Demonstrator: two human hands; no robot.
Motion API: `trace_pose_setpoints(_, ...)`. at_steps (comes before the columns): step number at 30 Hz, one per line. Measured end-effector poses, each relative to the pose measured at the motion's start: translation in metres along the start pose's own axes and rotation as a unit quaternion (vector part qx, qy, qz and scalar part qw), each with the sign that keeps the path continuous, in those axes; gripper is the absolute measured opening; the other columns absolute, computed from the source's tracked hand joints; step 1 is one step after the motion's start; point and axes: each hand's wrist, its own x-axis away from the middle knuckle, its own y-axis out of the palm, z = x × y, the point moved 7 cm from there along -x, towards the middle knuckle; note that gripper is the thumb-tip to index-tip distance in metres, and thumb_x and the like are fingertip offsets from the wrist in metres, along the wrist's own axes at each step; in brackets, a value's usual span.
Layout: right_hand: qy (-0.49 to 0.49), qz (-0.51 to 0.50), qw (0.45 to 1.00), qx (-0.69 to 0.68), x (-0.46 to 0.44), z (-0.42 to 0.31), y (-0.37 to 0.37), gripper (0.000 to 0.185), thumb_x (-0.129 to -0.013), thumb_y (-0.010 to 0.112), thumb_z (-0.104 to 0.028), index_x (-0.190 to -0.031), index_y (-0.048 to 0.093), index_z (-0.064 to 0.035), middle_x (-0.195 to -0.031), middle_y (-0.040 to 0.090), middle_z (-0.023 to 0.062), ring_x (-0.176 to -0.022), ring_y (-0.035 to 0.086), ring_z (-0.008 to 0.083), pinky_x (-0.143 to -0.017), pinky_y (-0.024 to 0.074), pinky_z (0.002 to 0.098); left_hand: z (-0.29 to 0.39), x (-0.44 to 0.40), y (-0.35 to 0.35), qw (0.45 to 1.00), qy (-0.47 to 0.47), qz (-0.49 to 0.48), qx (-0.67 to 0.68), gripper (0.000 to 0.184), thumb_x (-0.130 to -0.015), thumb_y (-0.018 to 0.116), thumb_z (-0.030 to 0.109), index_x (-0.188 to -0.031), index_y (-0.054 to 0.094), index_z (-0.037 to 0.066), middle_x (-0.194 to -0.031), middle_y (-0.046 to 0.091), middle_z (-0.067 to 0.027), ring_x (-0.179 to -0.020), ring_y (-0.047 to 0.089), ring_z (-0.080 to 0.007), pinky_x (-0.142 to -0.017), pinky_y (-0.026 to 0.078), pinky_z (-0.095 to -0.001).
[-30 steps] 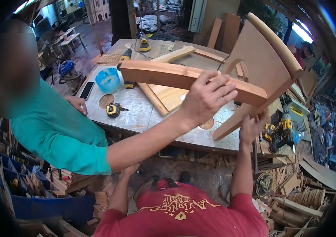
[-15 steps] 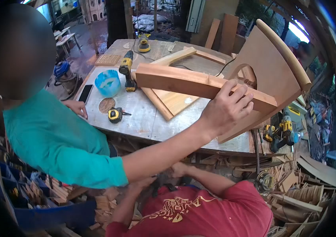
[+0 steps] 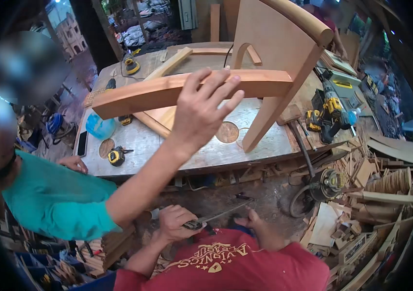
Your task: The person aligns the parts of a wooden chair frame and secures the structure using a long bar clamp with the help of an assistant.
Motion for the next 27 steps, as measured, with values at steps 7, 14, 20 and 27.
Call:
trace_pose_setpoints(7, -0.132, 0.003, 0.927, -0.352, 0.021, -0.059, -0.065, 0.028, -0.101, 0.034, -0.028, -0.093, 0.046, -0.0048, -0.066, 0.046, 0.0059, -0.055, 0.047, 0.018, -0.049, 0.0437, 0.0307, 0.058, -0.028, 0.079, 0.985, 0.051, -0.111, 0.12, 0.023, -0.068, 0.084, 0.024, -0.08, 0.069, 0.012, -0.077, 0.065, 0.0005, -0.073, 0.062, -0.0174, -0.062, 0.046, -0.0314)
trace_pose_setpoints(14, -0.171, 0.09, 0.886, -0.421, 0.046, -0.059, -0.181, 0.017, -0.094, 0.043, -0.02, -0.087, 0.044, -0.0046, -0.057, 0.038, 0.0009, -0.043, 0.036, 0.0138, -0.04, 0.0344, 0.0294, -0.014, -0.051, 0.065, 0.98, -0.151, -0.009, 0.129, 0.035, -0.07, 0.081, 0.016, -0.101, 0.068, 0.007, -0.099, 0.067, -0.006, -0.102, 0.06, -0.0224, -0.087, 0.048, -0.041)
trace_pose_setpoints(20, -0.211, 0.133, 0.935, -0.251, 0.06, -0.04, -0.274, 0.022, -0.093, 0.044, -0.026, -0.076, 0.044, -0.0114, -0.057, 0.042, 0.0004, -0.039, 0.032, 0.0138, -0.035, 0.027, 0.0284, 0.021, -0.23, -0.007, 0.955, 0.155, 0.175, -0.183, 0.03, -0.074, 0.072, 0.014, -0.102, 0.067, 0.004, -0.102, 0.066, -0.0073, -0.103, 0.06, -0.0234, -0.089, 0.048, -0.0433)
trace_pose_setpoints(27, -0.211, 0.165, 0.915, -0.3, 0.087, -0.029, -0.289, 0.026, -0.093, 0.044, -0.027, -0.071, 0.042, -0.0135, -0.054, 0.04, -0.0016, -0.039, 0.031, 0.0131, -0.033, 0.0238, 0.0273, 0.053, -0.284, -0.023, 0.896, 0.243, 0.227, -0.295, 0.027, -0.08, 0.062, 0.013, -0.103, 0.065, 0.001, -0.105, 0.066, -0.0088, -0.104, 0.06, -0.0246, -0.092, 0.048, -0.046)
